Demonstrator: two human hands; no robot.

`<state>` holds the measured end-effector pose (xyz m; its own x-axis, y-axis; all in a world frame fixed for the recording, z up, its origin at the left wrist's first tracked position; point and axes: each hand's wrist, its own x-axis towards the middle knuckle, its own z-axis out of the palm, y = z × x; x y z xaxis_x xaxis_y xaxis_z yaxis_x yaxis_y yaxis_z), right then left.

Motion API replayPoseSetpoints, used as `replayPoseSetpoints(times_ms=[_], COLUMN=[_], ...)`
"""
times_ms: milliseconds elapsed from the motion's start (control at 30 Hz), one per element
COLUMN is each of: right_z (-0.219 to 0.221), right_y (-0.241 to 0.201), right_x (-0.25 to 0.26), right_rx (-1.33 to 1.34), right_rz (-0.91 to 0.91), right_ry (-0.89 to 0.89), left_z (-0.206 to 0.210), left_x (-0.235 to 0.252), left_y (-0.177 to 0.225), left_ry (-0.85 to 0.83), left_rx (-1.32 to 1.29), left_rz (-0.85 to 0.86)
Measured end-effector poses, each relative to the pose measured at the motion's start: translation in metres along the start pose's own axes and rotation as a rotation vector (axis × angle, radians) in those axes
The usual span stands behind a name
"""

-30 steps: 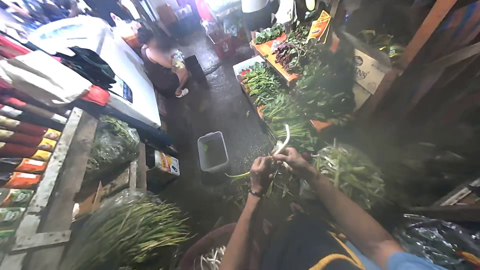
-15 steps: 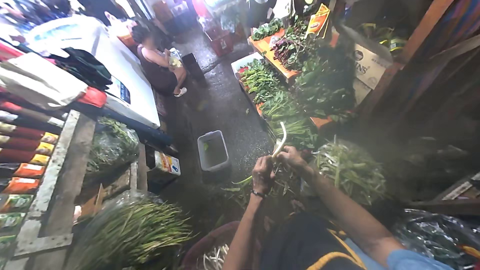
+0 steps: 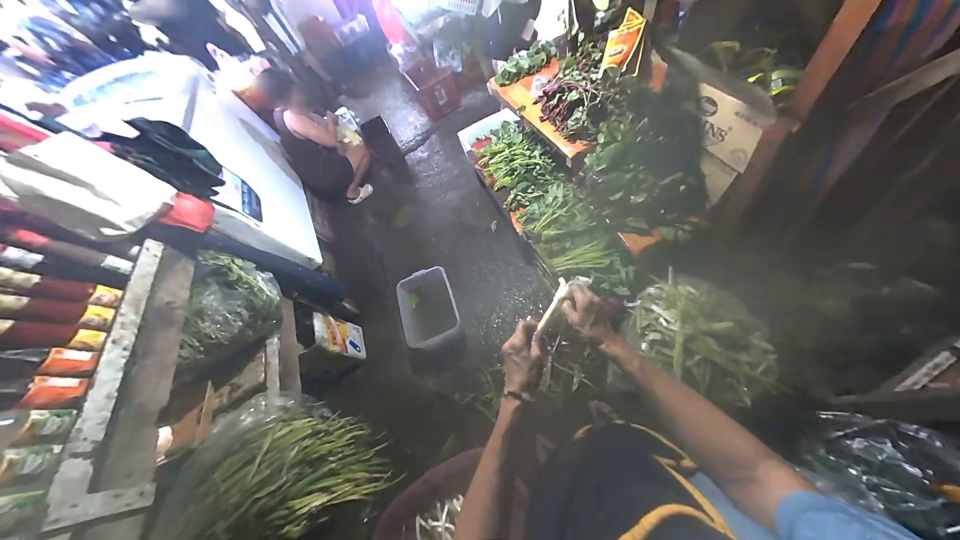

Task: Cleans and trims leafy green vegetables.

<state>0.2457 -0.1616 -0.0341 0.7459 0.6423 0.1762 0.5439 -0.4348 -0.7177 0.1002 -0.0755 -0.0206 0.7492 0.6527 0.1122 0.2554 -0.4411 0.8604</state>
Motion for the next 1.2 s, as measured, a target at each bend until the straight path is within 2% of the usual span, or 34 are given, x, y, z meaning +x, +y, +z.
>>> replayPoseSetpoints(times_ms=[67, 100, 167, 300, 367, 467, 533, 600, 700, 800, 933, 1000, 1100, 1200], right_z=[-0.001, -0.006, -0.024, -0.071, -0.098, -0.124, -0.12, -0.126, -0.142, -0.148, -0.171, -0.18, -0.183, -0.174], right_y=[0.008, 0.01, 0.023, 0.078, 0.09, 0.105, 0.147, 0.178, 0.197, 0.219, 0.21, 0.211, 0.239, 0.278], right_x=[0.004, 0.008, 0.022, 0.052, 0.057, 0.052, 0.053, 0.051, 0.036, 0.018, 0.004, 0.001, -0.002, 0.001], right_rx=[-0.121, -0.169, -0.221, -0.206, -0.165, 0.035, 0.107, 0.053, -0.103, -0.288, -0.46, -0.498, -0.527, -0.514], right_rz=[-0.096, -0.087, 0.003, 0.173, 0.216, 0.319, 0.331, 0.366, 0.438, 0.523, 0.765, 0.845, 0.907, 0.896], right_ry=[0.013, -0.019, -0.066, 0.073, 0.074, -0.006, 0.005, -0.08, -0.335, -0.401, -0.461, -0.508, -0.548, -0.58], left_z=[-0.005, -0.009, -0.021, -0.054, -0.064, -0.073, -0.077, -0.082, -0.09, -0.096, -0.107, -0.113, -0.114, -0.114], left_x=[0.0, 0.0, -0.001, -0.008, -0.012, -0.014, -0.013, -0.012, -0.014, -0.021, -0.034, -0.044, -0.058, -0.069], left_y=[0.002, 0.002, -0.001, -0.022, -0.032, -0.033, -0.03, -0.028, -0.027, -0.024, -0.024, -0.027, -0.031, -0.026], left_ry=[-0.034, -0.043, -0.041, -0.064, -0.068, -0.014, 0.039, 0.078, 0.138, 0.255, 0.474, 0.503, 0.524, 0.561], left_rx=[-0.024, -0.023, -0.015, -0.144, -0.256, -0.23, -0.22, -0.204, -0.307, -0.537, -0.864, -0.973, -1.053, -1.083], left_rz=[-0.044, -0.07, -0.128, -0.191, -0.182, -0.112, -0.05, 0.024, 0.049, -0.036, -0.197, -0.226, -0.269, -0.371])
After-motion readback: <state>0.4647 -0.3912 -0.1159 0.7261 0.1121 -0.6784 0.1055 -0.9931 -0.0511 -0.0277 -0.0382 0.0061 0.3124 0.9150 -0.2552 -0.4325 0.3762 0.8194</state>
